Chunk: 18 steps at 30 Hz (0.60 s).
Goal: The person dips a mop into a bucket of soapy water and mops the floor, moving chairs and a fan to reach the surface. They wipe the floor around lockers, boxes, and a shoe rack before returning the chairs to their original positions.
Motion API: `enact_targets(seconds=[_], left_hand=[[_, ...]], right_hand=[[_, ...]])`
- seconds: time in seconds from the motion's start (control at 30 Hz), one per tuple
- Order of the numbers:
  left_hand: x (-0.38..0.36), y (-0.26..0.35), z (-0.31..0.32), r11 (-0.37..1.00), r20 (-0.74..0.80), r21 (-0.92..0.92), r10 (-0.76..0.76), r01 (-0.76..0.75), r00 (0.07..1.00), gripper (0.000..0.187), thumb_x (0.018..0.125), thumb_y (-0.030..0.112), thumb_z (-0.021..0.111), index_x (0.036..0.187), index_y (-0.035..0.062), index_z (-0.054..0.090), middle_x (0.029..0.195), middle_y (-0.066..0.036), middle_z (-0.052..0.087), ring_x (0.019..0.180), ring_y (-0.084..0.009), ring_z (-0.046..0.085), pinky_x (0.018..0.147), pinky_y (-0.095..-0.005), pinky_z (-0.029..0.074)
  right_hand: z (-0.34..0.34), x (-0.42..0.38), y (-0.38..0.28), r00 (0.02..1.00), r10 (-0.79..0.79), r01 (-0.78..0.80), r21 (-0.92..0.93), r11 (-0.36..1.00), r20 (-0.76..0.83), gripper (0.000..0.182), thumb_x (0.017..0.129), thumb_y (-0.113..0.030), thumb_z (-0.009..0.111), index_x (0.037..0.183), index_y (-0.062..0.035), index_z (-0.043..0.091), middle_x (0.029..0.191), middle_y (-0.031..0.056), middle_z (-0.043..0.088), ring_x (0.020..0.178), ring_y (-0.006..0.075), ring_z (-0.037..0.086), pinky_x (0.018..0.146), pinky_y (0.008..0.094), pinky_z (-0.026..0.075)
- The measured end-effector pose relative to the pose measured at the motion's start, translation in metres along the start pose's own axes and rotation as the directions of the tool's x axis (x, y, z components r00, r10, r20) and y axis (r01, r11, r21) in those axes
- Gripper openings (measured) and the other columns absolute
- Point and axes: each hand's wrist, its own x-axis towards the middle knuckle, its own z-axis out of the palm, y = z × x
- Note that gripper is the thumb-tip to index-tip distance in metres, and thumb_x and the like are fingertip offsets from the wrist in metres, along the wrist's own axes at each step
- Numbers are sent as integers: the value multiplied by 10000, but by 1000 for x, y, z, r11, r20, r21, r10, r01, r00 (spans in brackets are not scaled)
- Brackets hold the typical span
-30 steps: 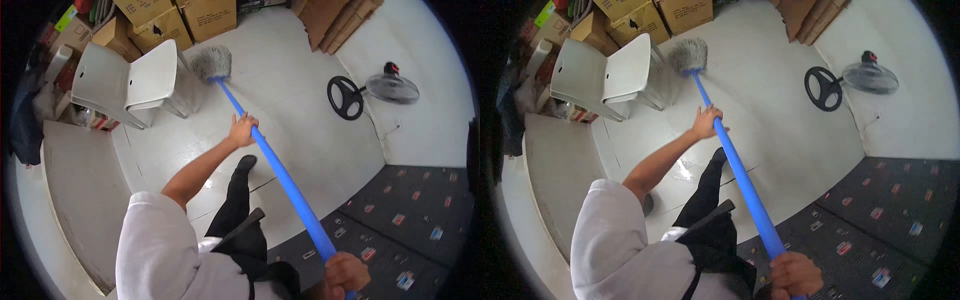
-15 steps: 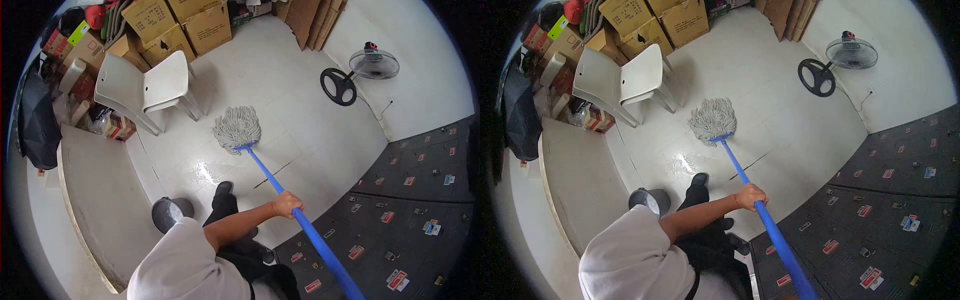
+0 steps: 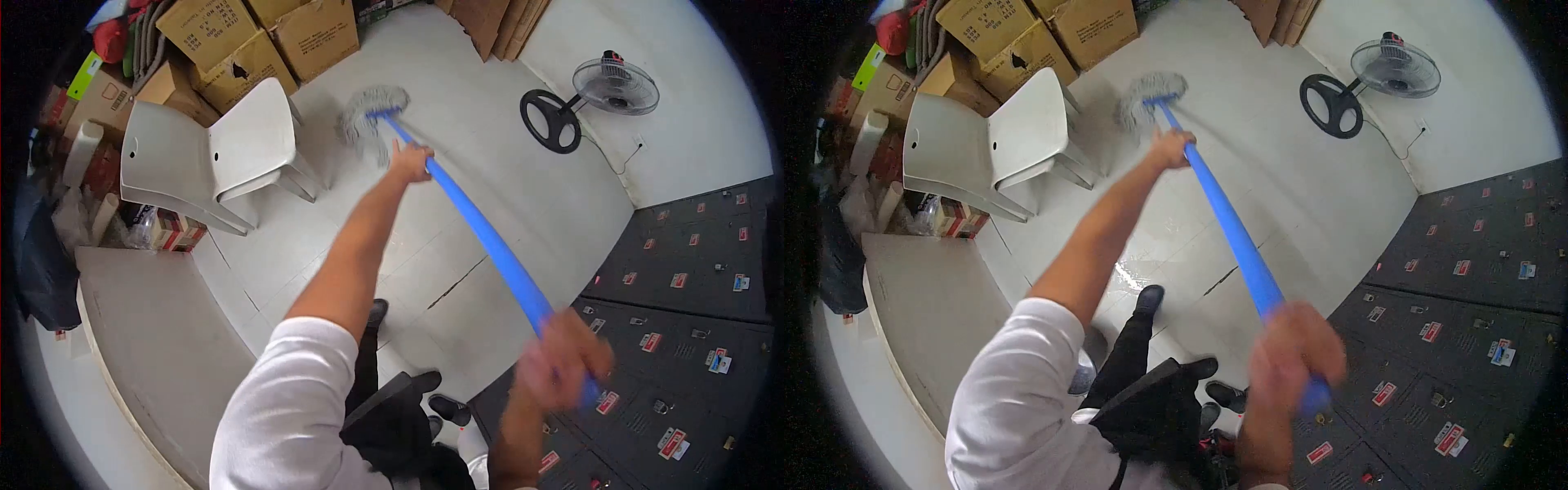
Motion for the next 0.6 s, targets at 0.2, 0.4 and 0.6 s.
enact_targets(seconds=[0.2,0.4,0.6], left_hand=[[-14,-47,-12,993,206,103,-74,54,976,493,560,350,729,992,218,530,1172,18,463,1179,-244,367,925,-665,185],[-137,38,47,973,-120,-227,-68,40,990,375,643,380,657,921,187,497,1170,-58,453,1222,-292,299,897,-687,145],[-295,213,8,868,-247,-494,-80,-55,966,374,615,361,670,839,125,485,1010,-76,496,1152,-309,359,909,-656,145]], right_hand=[[-71,23,114,467,146,774,-483,411,872,134,715,-55,523,626,-52,422,512,27,427,482,145,446,594,374,421],[-77,-82,-34,749,309,662,-676,-324,586,212,745,-114,519,591,-74,379,538,20,444,523,157,470,645,355,426],[-3,-171,-201,577,225,769,-615,172,785,161,708,-119,491,594,-94,380,497,9,373,457,116,397,513,280,360]])
